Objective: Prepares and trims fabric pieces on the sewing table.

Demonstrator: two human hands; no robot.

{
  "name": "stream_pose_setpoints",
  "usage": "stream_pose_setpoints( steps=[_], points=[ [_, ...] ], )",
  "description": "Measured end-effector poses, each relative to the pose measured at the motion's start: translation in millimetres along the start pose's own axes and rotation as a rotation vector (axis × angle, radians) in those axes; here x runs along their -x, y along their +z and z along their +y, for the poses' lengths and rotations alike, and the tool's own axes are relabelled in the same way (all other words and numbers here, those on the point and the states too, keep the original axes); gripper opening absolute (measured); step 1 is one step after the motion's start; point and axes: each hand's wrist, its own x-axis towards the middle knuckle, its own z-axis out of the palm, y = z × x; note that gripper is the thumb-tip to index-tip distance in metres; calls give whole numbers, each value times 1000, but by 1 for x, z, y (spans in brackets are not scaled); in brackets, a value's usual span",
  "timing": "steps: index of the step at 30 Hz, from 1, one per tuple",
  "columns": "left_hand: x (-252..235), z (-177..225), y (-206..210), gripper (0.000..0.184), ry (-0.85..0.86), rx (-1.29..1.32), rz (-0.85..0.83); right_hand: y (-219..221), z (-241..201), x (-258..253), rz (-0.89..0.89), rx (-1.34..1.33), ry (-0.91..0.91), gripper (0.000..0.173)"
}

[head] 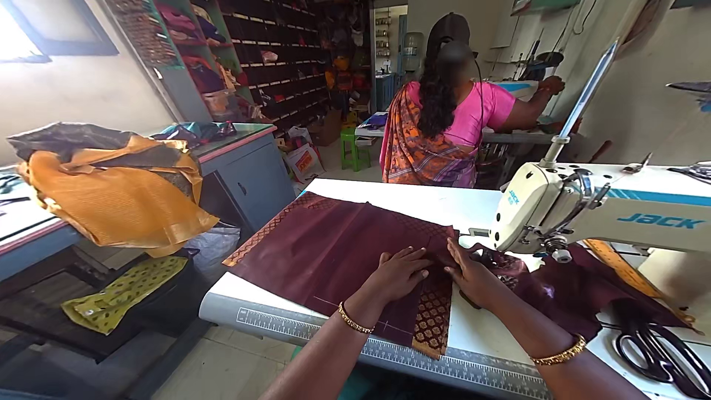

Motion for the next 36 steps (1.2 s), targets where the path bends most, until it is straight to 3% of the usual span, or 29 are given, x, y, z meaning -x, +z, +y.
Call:
stream_pose_setpoints(
  steps=[4, 19, 28, 36],
  points=[
    [0, 0, 0, 42, -20, -35, -20, -3, -4, -2, -14, -23, 69, 74],
    [5, 6, -5, 42, -52, 0, -10, -2, -1, -1, 96, -91, 56, 77],
    [0, 3, -3, 91, -351, -113, -2, -3, 0, -4, 203, -177, 156, 98],
    [0, 5, -4, 106, -513, -170, -46, -4, -3, -5, 147, -146, 200, 78]
  ],
)
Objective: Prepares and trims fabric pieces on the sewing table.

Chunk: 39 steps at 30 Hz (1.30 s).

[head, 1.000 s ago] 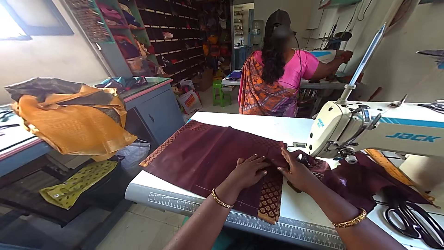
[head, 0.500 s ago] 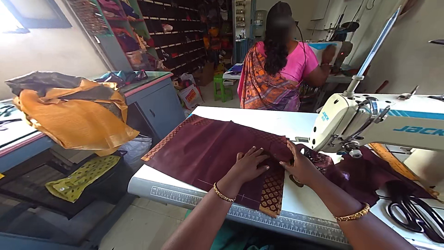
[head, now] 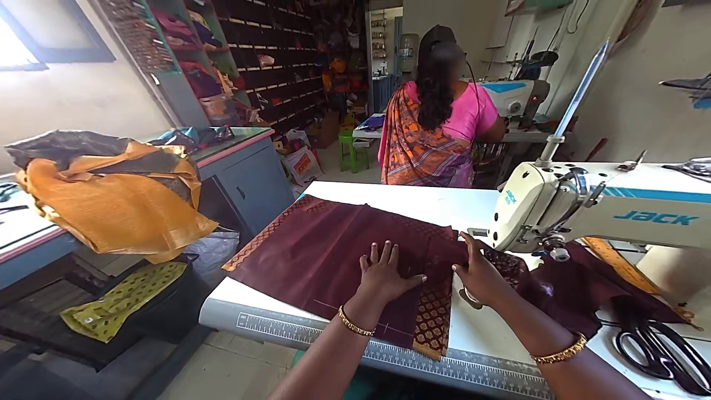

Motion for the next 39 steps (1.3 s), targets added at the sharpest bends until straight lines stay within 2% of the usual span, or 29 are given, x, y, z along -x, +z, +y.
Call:
stream_pose_setpoints(
  steps=[5, 15, 20, 31, 39],
  points=[
    [-1, -1, 1, 107, 7, 14, 2, -1, -1, 0, 5, -9, 76, 79],
    [0, 0, 0, 108, 5, 7, -24, -3, 2, -1, -23, -18, 44, 77],
    [-1, -1, 1, 107, 8, 16, -21, -3, 5, -2, -25, -39, -44, 79],
    [-1, -1, 0, 107, 11, 20, -20, -3, 4, -1, -46, -9, 18, 76],
    [-2, -3, 3, 106, 16, 35, -11, -3, 4, -1, -45, -11, -3, 75]
  ],
)
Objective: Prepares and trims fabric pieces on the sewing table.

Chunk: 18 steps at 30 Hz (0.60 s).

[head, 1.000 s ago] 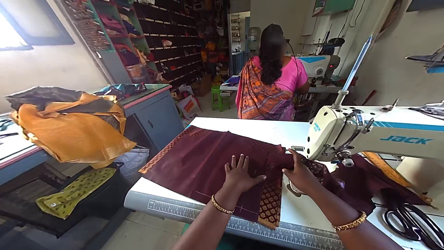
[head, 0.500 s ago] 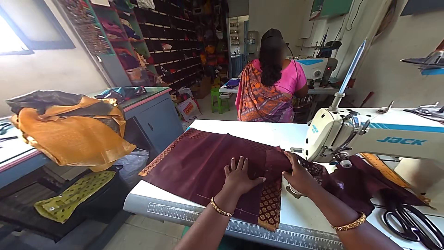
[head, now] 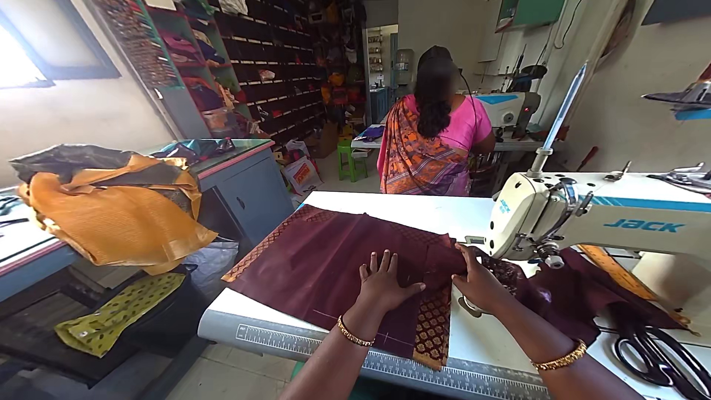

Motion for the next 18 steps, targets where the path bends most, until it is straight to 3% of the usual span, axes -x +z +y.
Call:
stream_pose_setpoints(
  steps=[2, 4, 7, 10, 18],
  points=[
    [0, -1, 1, 97, 18, 7, 20, 1, 2, -1, -4, 0, -11, 76],
    [0, -1, 1, 78, 71, 47, 60, 1, 3, -2, -27, -1, -21, 77],
    [1, 1, 2, 56, 239, 89, 90, 2, 3, -1, -55, 9, -48, 76],
    [0, 2, 4, 55, 379, 93, 35, 2, 2, 1, -67, 17, -62, 74],
    [-2, 2, 3, 57, 348, 26, -35, 0, 1, -3, -118, 138, -7, 56]
  ],
)
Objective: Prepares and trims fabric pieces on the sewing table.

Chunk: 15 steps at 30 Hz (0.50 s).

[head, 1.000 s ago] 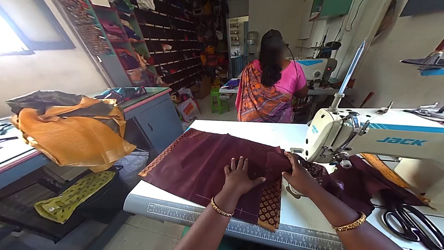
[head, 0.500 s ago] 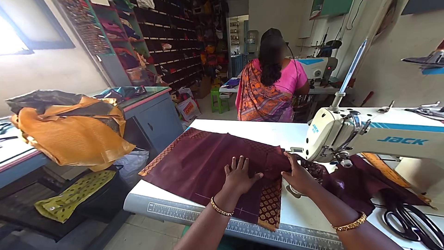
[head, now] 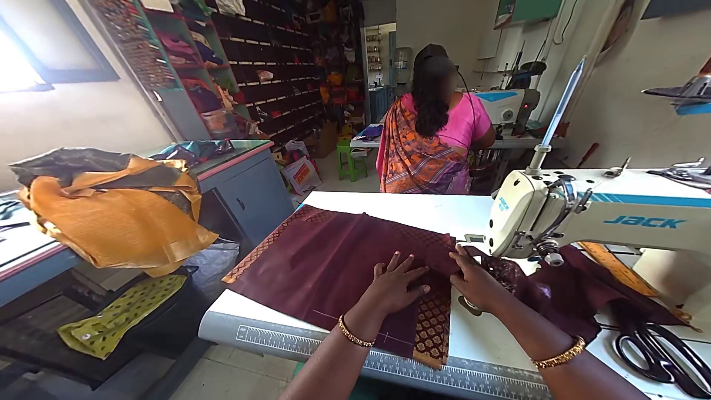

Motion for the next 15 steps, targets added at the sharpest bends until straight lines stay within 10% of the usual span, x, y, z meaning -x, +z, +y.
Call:
stream_pose_setpoints(
  steps=[10, 15],
  points=[
    [1, -4, -5, 63, 64, 239, 288, 0, 15, 6, 145, -552, -389, 68],
    [-6, -2, 4, 88, 196, 887, 407, 1, -1, 32, 177, -695, -599, 80]
  ],
)
